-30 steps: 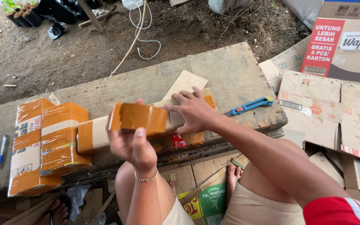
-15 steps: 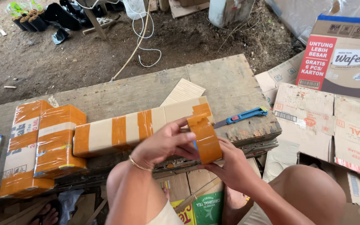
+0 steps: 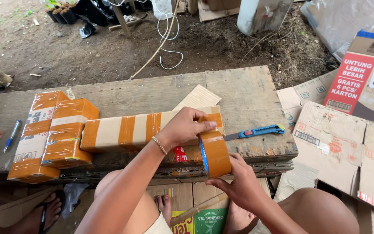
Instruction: The person cuts a piece of cardboard with a utility knife, folds it into a rectangular box shape, and secures the seams with brown packing tape. They then place a wrapped item inside the box and continue taping it shut.
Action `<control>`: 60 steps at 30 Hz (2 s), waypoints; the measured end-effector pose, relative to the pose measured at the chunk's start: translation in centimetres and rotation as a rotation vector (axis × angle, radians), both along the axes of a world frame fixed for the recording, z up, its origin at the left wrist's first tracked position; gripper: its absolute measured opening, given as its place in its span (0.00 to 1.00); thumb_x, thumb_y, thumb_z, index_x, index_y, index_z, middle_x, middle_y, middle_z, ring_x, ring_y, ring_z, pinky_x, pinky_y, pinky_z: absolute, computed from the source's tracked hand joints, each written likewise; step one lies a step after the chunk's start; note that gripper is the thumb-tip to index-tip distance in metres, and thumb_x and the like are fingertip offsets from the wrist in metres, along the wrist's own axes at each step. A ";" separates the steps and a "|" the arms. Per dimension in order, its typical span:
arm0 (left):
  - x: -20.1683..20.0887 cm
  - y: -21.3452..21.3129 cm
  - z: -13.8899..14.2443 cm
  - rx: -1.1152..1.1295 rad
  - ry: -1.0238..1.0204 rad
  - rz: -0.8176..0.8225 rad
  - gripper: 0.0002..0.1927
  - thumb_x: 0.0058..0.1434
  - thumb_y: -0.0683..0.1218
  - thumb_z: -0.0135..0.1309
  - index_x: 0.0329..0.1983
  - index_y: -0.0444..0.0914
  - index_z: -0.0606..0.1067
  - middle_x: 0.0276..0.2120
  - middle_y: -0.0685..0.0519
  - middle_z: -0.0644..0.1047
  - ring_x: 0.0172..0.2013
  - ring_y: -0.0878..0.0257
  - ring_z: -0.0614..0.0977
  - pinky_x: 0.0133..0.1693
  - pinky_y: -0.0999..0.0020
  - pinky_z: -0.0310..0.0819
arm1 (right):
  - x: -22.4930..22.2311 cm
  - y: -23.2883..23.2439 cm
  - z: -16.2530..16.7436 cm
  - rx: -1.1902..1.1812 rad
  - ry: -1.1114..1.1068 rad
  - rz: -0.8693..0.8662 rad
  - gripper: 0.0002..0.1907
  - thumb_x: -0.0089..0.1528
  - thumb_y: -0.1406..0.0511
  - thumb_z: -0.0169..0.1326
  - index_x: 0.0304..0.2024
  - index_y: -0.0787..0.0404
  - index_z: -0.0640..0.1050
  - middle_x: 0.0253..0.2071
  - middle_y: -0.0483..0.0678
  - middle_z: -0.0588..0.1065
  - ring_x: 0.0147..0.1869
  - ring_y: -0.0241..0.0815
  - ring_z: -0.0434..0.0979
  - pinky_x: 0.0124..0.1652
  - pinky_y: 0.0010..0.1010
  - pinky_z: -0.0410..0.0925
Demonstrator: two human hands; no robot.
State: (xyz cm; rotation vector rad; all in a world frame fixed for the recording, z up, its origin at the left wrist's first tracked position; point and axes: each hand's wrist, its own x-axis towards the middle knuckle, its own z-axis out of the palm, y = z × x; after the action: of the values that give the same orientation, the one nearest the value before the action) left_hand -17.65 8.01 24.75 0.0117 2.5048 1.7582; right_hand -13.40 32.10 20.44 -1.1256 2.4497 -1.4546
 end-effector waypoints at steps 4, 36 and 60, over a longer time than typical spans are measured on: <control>-2.0 -0.6 0.3 0.221 -0.124 -0.059 0.13 0.62 0.48 0.60 0.39 0.33 0.82 0.28 0.56 0.82 0.28 0.72 0.79 0.31 0.73 0.78 | -0.8 0.3 1.0 -0.110 0.296 0.125 0.26 0.50 0.56 0.71 0.46 0.60 0.81 0.54 0.51 0.77 0.60 0.61 0.69 0.57 0.49 0.64; -12.4 2.7 -1.5 -0.797 0.455 0.504 0.37 0.63 0.72 0.50 0.16 0.36 0.74 0.18 0.45 0.76 0.17 0.55 0.78 0.18 0.60 0.71 | -2.2 -5.0 -4.3 -0.386 -0.918 -0.263 0.18 0.66 0.56 0.51 0.41 0.66 0.79 0.29 0.50 0.82 0.33 0.35 0.78 0.37 0.30 0.72; -13.1 3.1 -3.9 -0.847 0.407 0.545 0.32 0.64 0.68 0.50 0.21 0.36 0.78 0.25 0.43 0.80 0.24 0.49 0.83 0.25 0.55 0.76 | -3.1 -4.6 -4.1 -0.323 -0.871 -0.313 0.18 0.65 0.56 0.53 0.42 0.65 0.81 0.30 0.48 0.81 0.32 0.34 0.81 0.36 0.29 0.74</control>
State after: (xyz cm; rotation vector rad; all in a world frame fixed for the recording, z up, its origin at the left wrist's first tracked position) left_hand -30.71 11.16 20.87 -0.4366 3.6044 0.6586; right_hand -16.55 27.50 16.37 -0.0306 1.8338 -1.9208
